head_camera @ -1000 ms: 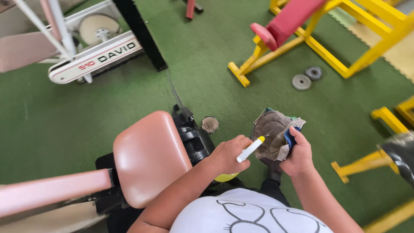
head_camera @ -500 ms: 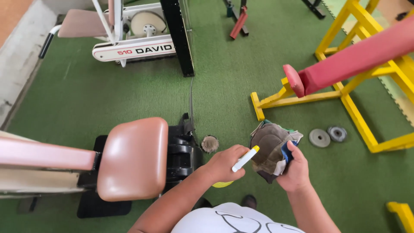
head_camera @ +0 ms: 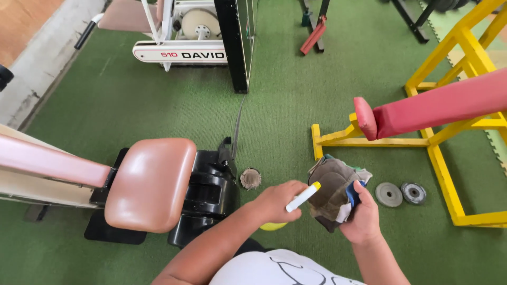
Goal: Cleaning and wiping down various pieces of gym equipment using a spray bottle and a cloth.
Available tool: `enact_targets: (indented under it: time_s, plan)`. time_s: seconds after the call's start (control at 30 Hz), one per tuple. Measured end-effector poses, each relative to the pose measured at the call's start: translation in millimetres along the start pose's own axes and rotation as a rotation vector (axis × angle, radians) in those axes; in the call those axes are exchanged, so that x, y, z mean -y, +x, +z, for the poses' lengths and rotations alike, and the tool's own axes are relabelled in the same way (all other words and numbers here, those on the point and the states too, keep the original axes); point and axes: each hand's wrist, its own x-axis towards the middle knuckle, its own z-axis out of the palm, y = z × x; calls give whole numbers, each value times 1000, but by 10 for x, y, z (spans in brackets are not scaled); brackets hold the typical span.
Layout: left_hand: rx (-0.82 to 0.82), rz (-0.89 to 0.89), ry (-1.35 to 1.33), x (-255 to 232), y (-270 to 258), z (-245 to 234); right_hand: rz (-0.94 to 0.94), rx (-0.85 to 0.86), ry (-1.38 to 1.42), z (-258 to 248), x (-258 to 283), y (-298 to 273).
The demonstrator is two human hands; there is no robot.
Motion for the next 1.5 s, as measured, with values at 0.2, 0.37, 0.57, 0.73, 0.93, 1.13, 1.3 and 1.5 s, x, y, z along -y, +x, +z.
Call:
enact_targets:
  time_s: [0.2, 0.37, 0.57, 0.73, 0.93, 1.13, 1.3, 1.5]
  plan:
    - [-24, -93, -8, -89, 185, -212, 18, 3, -12, 250, 239, 106]
    - [-115, -53, 8, 154, 237, -282, 55, 49, -33, 422, 223, 356]
    - [-126, -74, -4, 464, 511, -569, 77, 32, -64, 652, 287, 816]
    - [-189, -35, -11, 832, 822, -906, 67, 23, -102, 1031, 381, 1275]
    - [-145, -129, -1, 1083, 1230, -1609, 104, 2, -129, 1653, 478, 1931]
    - [-215, -77, -20, 1499, 1436, -2198, 165, 8, -125, 2182, 402, 2610]
    - [-224, -146, 17, 1753, 1596, -2508, 206, 51, -119, 2512, 366, 2964]
    - [-239, -146, 7, 1990, 1840, -2698, 244, 44, -115, 2698, 451, 3356]
